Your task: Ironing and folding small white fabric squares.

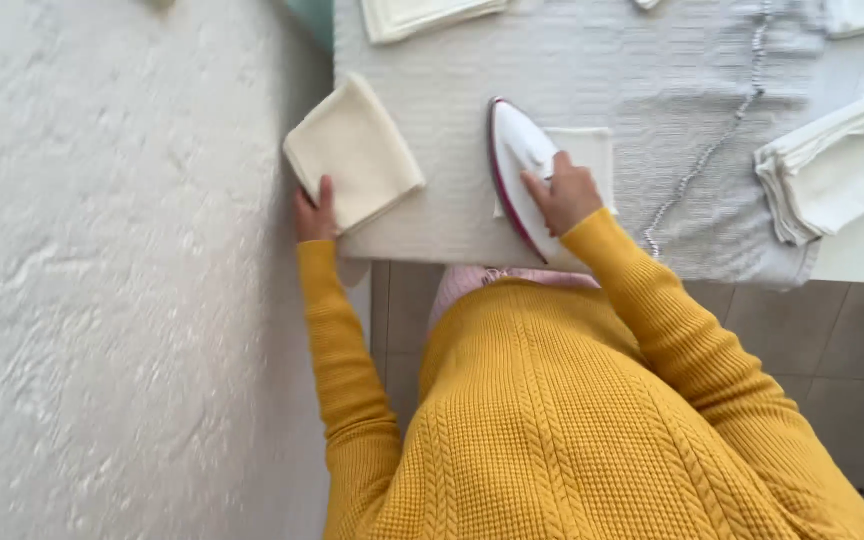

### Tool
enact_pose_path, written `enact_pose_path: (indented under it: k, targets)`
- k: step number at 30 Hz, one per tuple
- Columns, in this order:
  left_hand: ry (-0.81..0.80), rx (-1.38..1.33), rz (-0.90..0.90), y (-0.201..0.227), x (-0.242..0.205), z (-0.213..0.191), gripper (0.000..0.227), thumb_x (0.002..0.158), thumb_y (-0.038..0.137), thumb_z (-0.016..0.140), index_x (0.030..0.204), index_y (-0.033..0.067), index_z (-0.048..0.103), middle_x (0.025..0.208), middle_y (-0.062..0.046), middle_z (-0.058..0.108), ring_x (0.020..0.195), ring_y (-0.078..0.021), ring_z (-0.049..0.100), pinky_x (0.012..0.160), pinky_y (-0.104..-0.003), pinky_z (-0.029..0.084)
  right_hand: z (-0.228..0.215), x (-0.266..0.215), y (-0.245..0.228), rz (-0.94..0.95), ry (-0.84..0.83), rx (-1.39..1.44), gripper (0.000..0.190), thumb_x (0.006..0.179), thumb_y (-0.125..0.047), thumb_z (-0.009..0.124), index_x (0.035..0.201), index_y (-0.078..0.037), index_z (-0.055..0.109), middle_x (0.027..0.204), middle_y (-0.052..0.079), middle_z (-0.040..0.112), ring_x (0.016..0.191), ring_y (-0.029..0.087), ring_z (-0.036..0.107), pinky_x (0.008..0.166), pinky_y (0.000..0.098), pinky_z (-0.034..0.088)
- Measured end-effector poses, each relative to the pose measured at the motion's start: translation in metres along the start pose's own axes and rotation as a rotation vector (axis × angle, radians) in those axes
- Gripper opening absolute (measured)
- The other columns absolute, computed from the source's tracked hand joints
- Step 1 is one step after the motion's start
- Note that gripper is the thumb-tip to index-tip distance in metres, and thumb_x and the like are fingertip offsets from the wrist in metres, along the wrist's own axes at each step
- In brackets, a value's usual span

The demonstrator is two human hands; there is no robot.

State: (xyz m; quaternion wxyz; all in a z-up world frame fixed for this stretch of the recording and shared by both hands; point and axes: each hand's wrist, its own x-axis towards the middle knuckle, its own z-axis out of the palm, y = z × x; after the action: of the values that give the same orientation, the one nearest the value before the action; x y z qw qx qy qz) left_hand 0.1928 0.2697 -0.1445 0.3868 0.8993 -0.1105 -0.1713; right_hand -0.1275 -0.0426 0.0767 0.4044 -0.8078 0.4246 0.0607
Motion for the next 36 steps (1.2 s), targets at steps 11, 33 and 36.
enact_pose_path:
  k: [11, 33, 36]
  targets:
    - [-0.024, -0.451, 0.064, 0.221, -0.052, -0.051, 0.043, 0.092, 0.020, 0.083, 0.126, 0.0017, 0.063, 0.114, -0.005, 0.072, 0.101, -0.0167, 0.069, 0.091, -0.032, 0.058, -0.026, 0.013, -0.042, 0.123, -0.172, 0.029, 0.053, 0.102, -0.038, 0.061, 0.115, 0.011, 0.048, 0.069, 0.017, 0.068, 0.045, 0.023, 0.068, 0.036, 0.0343, 0.057]
    - [-0.408, 0.772, 0.697, 0.248, -0.067, 0.061, 0.067, 0.109, 0.056, 0.037, 0.166, 0.0261, 0.017, 0.173, -0.005, 0.009, 0.159, -0.0287, 0.001, 0.126, -0.062, -0.008, 0.004, 0.002, -0.030, 0.154, 0.085, 0.026, 0.051, 0.103, -0.041, 0.066, 0.110, 0.009, 0.055, 0.068, 0.023, 0.070, 0.057, 0.031, 0.071, 0.052, 0.0419, 0.058]
    - [-0.500, 0.841, 0.616, 0.258, -0.069, 0.053, 0.069, 0.110, 0.057, 0.035, 0.167, 0.0276, 0.009, 0.174, -0.004, 0.001, 0.161, -0.0296, -0.002, 0.126, -0.064, -0.007, 0.016, -0.017, -0.028, 0.171, 0.145, 0.031, 0.051, 0.102, -0.040, 0.064, 0.109, 0.009, 0.054, 0.074, 0.027, 0.069, 0.060, 0.036, 0.072, 0.053, 0.0455, 0.058]
